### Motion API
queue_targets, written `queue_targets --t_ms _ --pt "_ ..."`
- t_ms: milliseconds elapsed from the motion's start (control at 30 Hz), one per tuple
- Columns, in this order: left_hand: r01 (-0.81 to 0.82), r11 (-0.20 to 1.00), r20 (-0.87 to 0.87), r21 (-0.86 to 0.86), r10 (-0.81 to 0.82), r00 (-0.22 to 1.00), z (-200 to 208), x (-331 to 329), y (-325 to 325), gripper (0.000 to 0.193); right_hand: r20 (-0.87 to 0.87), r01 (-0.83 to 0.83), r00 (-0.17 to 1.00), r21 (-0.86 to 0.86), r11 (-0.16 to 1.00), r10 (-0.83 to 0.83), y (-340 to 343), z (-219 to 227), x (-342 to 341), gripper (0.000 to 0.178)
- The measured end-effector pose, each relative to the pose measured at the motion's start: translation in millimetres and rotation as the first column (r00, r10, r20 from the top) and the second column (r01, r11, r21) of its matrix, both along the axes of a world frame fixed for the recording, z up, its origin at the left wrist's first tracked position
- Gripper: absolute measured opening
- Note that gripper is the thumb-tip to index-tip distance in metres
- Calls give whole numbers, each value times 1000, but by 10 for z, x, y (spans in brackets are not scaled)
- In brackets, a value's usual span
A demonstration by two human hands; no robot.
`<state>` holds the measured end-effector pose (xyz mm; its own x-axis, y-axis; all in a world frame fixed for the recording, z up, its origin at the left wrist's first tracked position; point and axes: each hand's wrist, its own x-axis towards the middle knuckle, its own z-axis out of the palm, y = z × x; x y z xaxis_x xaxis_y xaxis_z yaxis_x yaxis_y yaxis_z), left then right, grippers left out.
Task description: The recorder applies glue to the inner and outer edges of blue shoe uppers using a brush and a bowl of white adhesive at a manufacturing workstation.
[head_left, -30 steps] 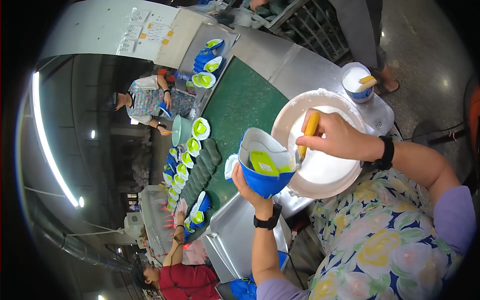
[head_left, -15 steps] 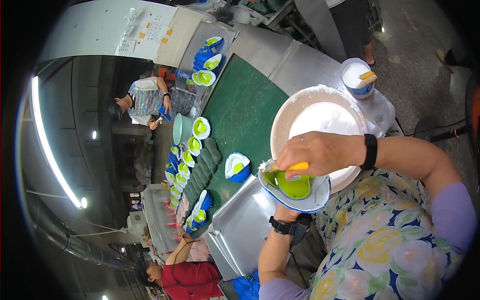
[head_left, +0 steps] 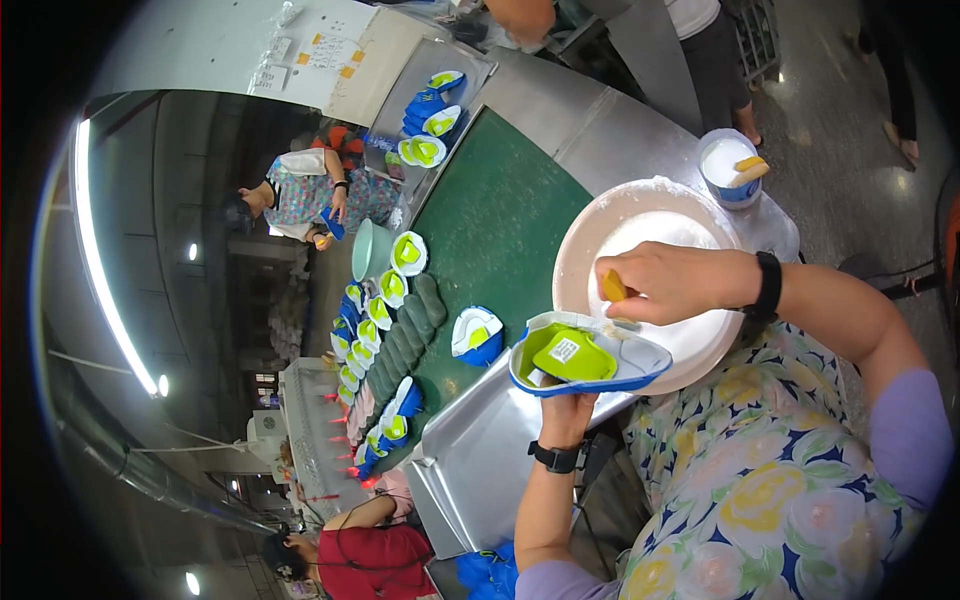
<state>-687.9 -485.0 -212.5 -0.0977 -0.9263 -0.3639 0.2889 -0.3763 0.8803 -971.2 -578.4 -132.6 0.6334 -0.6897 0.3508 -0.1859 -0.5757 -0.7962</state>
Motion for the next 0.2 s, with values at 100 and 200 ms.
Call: queue_targets --t_ms 100,200 --pt "-106 994 -183 -25 100 978 -101 117 31 49 -65 4 998 72 997 1 49 44 -180 20" --pt "-80 996 -221 -31 71 973 9 602 407 56 312 140 943 -61 988 -115 96 14 -69 19"
